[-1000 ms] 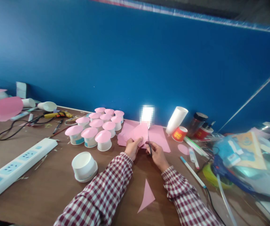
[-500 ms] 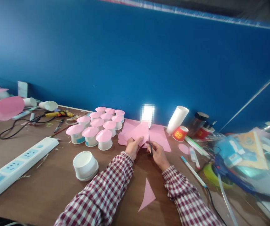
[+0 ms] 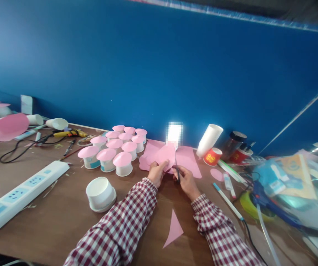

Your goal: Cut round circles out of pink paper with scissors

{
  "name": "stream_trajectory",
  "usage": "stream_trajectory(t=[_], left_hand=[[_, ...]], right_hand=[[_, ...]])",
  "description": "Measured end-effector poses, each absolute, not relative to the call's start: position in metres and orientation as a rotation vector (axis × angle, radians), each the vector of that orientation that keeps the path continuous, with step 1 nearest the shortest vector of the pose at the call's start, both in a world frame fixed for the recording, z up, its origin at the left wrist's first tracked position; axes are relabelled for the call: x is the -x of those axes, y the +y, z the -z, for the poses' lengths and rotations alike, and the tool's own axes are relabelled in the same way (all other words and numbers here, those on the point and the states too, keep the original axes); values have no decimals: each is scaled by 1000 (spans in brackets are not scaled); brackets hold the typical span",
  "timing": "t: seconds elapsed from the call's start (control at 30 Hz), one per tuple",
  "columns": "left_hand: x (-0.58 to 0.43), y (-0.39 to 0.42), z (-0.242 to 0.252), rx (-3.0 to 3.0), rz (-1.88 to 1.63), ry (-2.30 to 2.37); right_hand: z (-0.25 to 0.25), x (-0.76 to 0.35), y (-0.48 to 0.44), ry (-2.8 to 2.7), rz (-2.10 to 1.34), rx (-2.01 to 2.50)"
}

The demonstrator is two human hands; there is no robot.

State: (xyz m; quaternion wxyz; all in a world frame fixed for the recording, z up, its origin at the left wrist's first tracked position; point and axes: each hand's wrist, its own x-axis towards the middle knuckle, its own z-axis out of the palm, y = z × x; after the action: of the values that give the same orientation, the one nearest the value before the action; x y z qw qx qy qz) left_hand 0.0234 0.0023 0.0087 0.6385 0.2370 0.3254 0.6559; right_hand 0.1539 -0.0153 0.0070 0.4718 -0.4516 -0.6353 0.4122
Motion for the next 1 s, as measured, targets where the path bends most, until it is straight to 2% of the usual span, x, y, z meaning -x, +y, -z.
stream_trajectory(t=[1.0], left_hand=[[-23, 2, -11, -511, -1482, 809]], right_hand=[[-6, -156, -14, -1567, -1028, 1105]])
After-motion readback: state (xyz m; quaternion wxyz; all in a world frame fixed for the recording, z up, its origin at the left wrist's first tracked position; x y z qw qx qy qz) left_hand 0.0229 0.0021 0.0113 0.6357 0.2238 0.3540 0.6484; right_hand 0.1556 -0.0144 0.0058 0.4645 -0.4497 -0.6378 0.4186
